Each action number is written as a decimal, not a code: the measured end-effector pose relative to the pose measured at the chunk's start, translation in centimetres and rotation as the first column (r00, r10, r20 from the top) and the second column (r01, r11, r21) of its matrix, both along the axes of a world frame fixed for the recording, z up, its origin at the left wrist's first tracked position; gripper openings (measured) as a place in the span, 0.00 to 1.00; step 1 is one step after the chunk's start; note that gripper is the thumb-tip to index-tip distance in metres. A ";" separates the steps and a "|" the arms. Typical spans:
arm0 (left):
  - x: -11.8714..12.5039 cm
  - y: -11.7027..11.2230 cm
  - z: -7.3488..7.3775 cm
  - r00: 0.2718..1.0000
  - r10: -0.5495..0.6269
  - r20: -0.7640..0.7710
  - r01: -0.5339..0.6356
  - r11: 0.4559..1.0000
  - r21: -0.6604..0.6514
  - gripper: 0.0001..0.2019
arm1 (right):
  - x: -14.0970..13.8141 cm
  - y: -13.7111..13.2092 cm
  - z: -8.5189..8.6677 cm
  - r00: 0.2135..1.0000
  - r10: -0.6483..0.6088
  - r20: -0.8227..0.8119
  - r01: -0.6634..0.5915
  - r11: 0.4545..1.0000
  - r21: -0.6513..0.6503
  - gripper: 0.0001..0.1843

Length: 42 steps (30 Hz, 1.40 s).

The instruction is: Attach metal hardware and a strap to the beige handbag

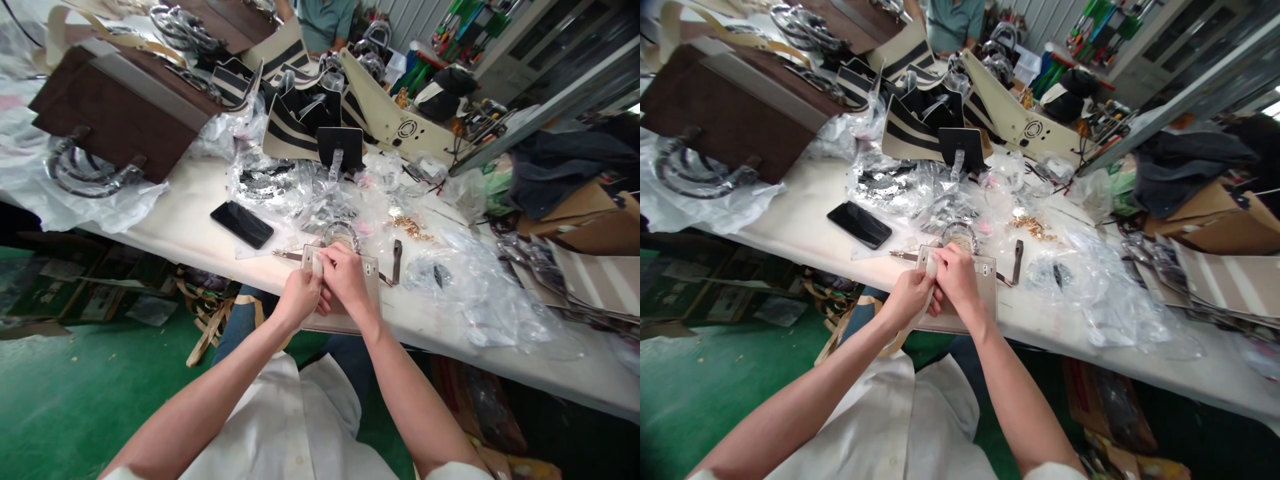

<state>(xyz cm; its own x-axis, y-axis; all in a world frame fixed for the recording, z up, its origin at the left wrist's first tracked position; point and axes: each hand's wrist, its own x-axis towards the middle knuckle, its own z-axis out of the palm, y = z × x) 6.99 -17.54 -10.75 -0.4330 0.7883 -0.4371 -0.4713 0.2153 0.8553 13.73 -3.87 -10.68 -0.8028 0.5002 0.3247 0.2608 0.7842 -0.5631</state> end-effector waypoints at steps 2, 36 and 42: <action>0.0 0.1 0.0 1.000 -0.001 0.020 0.001 1.000 0.009 0.26 | -0.1 -0.2 -0.1 1.000 0.002 0.004 -0.002 1.000 0.005 0.15; 0.3 -1.0 0.7 0.991 -0.130 -0.032 0.127 0.989 -0.069 0.28 | 0.1 1.5 1.9 0.950 0.219 0.221 -0.237 0.970 0.058 0.17; -2.1 -0.1 -1.0 0.920 -0.299 -0.253 0.263 0.950 -0.167 0.29 | -1.6 3.7 0.7 0.852 0.367 0.374 -0.479 0.835 0.271 0.18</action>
